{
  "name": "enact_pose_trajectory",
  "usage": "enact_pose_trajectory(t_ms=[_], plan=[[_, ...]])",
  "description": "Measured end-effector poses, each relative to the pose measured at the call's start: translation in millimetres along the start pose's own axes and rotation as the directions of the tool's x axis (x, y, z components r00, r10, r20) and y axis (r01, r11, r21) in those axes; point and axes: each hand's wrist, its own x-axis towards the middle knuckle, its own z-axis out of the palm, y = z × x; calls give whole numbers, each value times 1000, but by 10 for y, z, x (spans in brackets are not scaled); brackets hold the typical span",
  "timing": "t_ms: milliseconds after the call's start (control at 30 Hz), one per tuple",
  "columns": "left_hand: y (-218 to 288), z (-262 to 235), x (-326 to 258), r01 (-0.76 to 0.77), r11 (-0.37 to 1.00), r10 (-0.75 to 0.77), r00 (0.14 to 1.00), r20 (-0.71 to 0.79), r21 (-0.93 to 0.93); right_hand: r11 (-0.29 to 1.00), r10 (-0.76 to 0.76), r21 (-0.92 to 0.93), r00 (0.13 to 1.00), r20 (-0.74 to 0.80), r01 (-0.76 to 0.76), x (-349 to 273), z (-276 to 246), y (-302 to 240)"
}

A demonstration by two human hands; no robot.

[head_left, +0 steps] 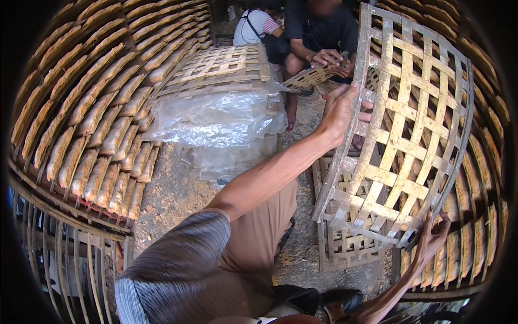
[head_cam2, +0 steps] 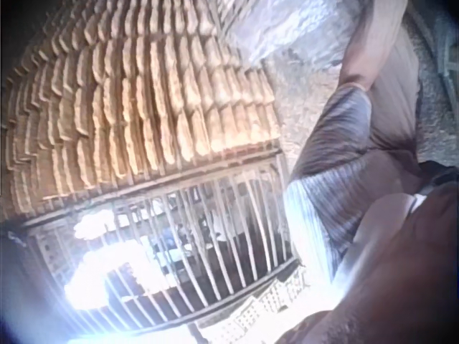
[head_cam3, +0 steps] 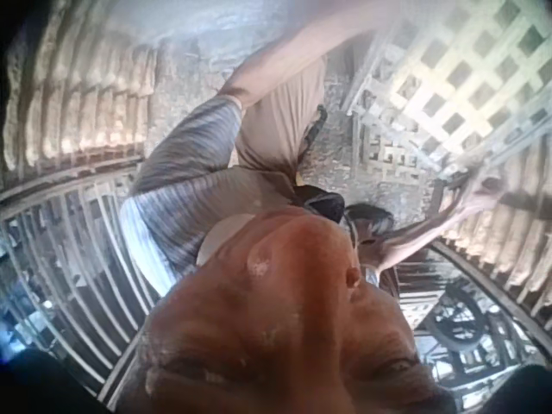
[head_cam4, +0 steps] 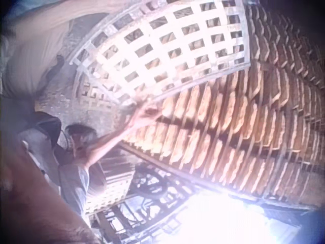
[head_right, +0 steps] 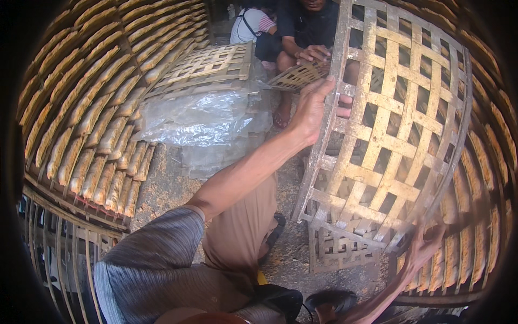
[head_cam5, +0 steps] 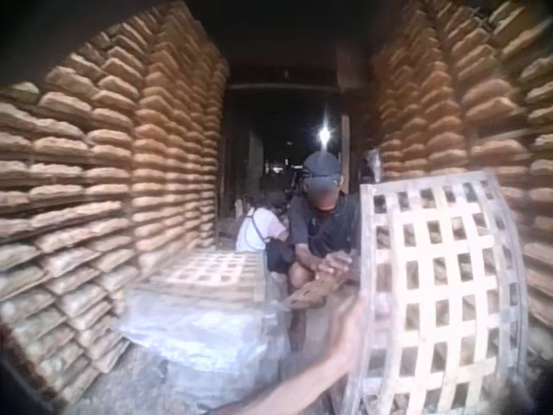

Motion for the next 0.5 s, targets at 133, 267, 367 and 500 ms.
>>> enact_pose_trajectory(t_ms=[133,267,367,500], plan=[[61,-16,-5,77,988,-85,995,-58,-136,979,117,161,990,74,-127,-48,-36,29],[123,-105,-44,-8,998,5,998,-56,-62,964,187,160,968,167,-213,47,-154,-221],[37,-72,-71,-66,998,67,996,52,-21,975,179,130,983,26,-181,180,-307,-172],[-44,-81,-43,-74,978,16,960,281,195,981,133,163,973,-188,-102,442,-899,-81]])
